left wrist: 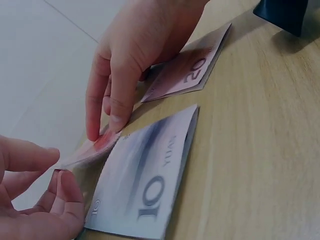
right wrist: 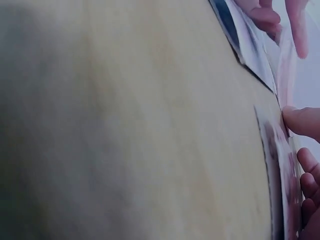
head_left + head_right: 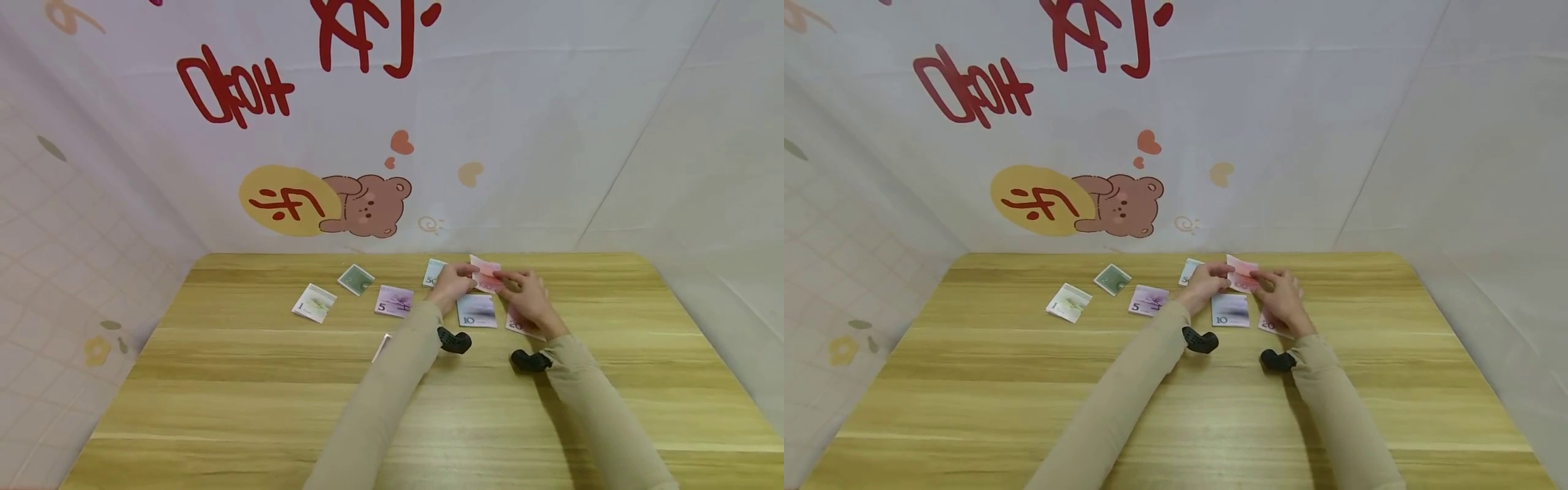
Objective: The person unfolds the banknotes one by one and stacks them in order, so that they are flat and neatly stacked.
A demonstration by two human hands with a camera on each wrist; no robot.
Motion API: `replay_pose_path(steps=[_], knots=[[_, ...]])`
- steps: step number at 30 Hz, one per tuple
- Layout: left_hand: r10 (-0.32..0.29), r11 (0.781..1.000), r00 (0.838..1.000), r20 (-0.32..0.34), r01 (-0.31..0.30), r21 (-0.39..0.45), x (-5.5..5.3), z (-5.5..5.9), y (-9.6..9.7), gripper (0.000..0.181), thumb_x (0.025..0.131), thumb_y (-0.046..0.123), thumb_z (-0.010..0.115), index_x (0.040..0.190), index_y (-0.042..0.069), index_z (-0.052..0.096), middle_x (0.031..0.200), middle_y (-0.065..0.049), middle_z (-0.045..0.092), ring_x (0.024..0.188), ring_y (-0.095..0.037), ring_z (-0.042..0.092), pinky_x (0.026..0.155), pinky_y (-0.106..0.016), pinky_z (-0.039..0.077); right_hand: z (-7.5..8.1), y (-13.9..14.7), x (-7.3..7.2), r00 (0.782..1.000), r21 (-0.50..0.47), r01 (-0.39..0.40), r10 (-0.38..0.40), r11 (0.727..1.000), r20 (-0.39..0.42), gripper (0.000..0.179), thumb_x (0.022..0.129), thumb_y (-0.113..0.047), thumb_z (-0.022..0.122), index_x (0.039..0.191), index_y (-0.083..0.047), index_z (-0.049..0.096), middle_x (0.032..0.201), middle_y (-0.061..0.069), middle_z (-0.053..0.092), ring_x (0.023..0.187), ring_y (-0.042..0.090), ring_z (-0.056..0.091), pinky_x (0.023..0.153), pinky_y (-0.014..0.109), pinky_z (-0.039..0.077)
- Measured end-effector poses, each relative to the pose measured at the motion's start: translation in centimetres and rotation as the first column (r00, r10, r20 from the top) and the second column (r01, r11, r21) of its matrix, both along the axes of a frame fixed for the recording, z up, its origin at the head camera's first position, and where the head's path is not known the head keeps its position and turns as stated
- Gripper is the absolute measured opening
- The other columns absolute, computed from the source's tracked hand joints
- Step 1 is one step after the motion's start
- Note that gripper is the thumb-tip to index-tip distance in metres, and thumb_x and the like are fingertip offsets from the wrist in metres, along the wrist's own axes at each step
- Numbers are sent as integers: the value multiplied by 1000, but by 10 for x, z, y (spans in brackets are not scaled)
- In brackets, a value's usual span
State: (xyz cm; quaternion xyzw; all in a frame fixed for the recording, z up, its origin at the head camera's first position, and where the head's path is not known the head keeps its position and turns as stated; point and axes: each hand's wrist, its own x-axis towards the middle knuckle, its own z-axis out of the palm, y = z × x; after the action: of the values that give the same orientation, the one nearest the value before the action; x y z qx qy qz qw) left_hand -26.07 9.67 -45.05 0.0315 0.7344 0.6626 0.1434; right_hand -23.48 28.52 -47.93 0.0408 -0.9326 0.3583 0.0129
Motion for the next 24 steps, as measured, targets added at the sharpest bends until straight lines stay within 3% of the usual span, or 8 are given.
replay_pose_path(steps=[6, 12, 19, 24], knots=[[34, 998, 998, -48, -36, -51, 5, -5, 1, 26, 84, -10, 62, 105, 1, 72, 92, -4, 63, 84, -11, 53, 70, -21, 45, -6, -2, 4, 999, -3, -20, 20, 1000, -41, 41, 94, -22, 64, 131, -4, 59, 132, 29, 42, 118, 48, 32, 91, 62, 19], [54, 998, 996, -74, -57, -28, 12, -3, -1, 22, 82, -14, 60, 96, -2, 72, 81, -4, 57, 72, -9, 52, 63, -19, 48, -4, -2, 8, 994, -52, -27, 21, 998, -106, 38, 91, -14, 67, 127, -1, 61, 127, 29, 50, 117, 46, 39, 95, 61, 24], [64, 998, 992, -111, -67, -21, 18, 0, -8, 22, 80, -13, 62, 95, 0, 71, 85, -10, 60, 70, -9, 52, 63, -20, 50, 8, -10, 15, 980, -89, -53, 34, 995, -195, 32, 88, -7, 69, 119, 4, 64, 119, 29, 57, 114, 46, 46, 95, 59, 30], [68, 997, 988, -140, -73, -26, 22, 1, -13, 23, 79, -9, 67, 98, 4, 71, 87, -6, 62, 74, -9, 54, 63, -21, 48, 16, -21, 19, 971, -92, -63, 40, 994, -236, 30, 89, -11, 70, 117, 1, 65, 112, 24, 59, 99, 38, 52, 85, 52, 39]])
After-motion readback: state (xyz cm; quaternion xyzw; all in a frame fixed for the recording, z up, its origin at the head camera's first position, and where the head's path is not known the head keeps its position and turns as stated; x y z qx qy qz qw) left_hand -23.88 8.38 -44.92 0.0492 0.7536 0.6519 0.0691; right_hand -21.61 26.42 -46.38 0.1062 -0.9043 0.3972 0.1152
